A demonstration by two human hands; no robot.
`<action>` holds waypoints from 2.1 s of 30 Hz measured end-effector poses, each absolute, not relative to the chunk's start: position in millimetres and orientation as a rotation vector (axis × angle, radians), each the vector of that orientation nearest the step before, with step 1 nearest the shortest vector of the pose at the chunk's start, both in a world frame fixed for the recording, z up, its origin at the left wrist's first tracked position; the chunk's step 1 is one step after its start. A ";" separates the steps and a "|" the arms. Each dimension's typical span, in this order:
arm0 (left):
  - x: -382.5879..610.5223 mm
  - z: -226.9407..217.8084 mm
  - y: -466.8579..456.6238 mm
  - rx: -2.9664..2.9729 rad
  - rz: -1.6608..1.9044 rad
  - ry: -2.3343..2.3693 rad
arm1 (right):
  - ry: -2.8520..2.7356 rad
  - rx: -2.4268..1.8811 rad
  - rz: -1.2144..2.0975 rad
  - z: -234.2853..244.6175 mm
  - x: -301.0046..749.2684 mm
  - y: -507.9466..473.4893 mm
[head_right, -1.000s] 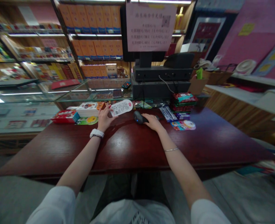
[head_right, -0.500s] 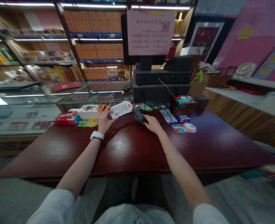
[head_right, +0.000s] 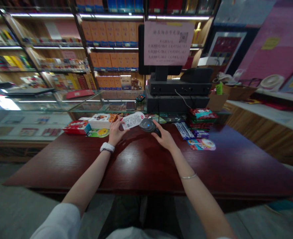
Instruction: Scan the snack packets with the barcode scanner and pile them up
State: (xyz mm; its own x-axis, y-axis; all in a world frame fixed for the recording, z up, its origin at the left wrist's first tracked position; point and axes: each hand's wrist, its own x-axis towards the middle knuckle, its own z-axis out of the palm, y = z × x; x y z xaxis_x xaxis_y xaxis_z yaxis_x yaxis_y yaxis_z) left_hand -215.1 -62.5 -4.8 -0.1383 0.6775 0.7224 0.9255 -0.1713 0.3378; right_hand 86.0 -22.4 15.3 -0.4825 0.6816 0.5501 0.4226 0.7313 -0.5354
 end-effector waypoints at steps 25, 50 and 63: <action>-217.2 -10.3 -60.7 -1.874 -1.224 -1.751 | -2.266 -0.738 0.364 15.9 75.4 -36.5; -208.4 0.6 -65.6 -1.874 -1.272 -1.706 | -2.315 -0.819 0.241 -22.8 92.6 16.9; -201.6 0.8 -66.0 -1.901 -1.269 -1.616 | -2.347 -1.010 0.243 -39.3 100.2 34.1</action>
State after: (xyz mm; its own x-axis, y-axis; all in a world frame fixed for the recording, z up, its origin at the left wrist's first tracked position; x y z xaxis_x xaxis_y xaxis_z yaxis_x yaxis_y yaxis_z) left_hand -201.6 -66.0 0.8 -0.0466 0.6092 0.7917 0.9135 -0.2946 0.2805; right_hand 100.2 34.1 -39.3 -0.5544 0.7133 0.4288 0.6104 0.6987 -0.3732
